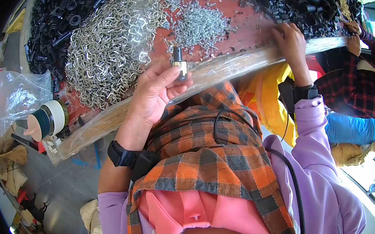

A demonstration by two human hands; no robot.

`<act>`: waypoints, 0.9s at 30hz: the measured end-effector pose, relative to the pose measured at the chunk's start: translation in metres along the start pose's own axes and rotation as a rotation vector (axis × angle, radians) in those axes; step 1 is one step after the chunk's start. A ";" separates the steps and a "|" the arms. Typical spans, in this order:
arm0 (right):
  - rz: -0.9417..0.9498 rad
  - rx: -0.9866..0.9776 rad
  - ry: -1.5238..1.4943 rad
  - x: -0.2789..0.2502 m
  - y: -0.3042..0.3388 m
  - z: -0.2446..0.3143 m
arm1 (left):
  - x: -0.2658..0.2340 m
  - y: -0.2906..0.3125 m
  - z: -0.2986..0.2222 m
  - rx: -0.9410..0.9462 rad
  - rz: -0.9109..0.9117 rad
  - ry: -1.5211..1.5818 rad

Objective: The person assembles components by hand, picking up a black plastic part and a metal clip from the table. They fit the metal clip onto the plastic part, then pick up a small metal pin and insert it into the assembly before setting the unit aside.

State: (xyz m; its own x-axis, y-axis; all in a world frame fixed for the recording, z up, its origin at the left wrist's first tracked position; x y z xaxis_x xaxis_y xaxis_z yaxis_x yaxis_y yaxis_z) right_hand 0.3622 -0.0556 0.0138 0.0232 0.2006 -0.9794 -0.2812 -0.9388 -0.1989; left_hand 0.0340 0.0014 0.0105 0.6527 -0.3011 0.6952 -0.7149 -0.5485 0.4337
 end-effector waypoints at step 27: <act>0.276 0.038 -1.129 -0.010 0.002 0.070 | -0.004 0.005 0.002 0.023 0.039 -0.013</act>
State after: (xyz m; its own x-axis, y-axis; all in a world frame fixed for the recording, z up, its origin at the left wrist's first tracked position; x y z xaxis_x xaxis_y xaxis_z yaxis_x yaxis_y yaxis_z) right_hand 0.2946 -0.0400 0.0252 -0.9062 0.1441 -0.3975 -0.1725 -0.9843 0.0364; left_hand 0.0285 -0.0017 0.0089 0.6278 -0.3325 0.7038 -0.7340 -0.5539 0.3930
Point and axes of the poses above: each hand's wrist, its own y-axis away from the middle knuckle, its own x-axis out of the palm, z = x × y, the point moved 2 cm from there along -y, towards the middle knuckle, and after that the axes turned 4 degrees about z, right-handed, at the moved point
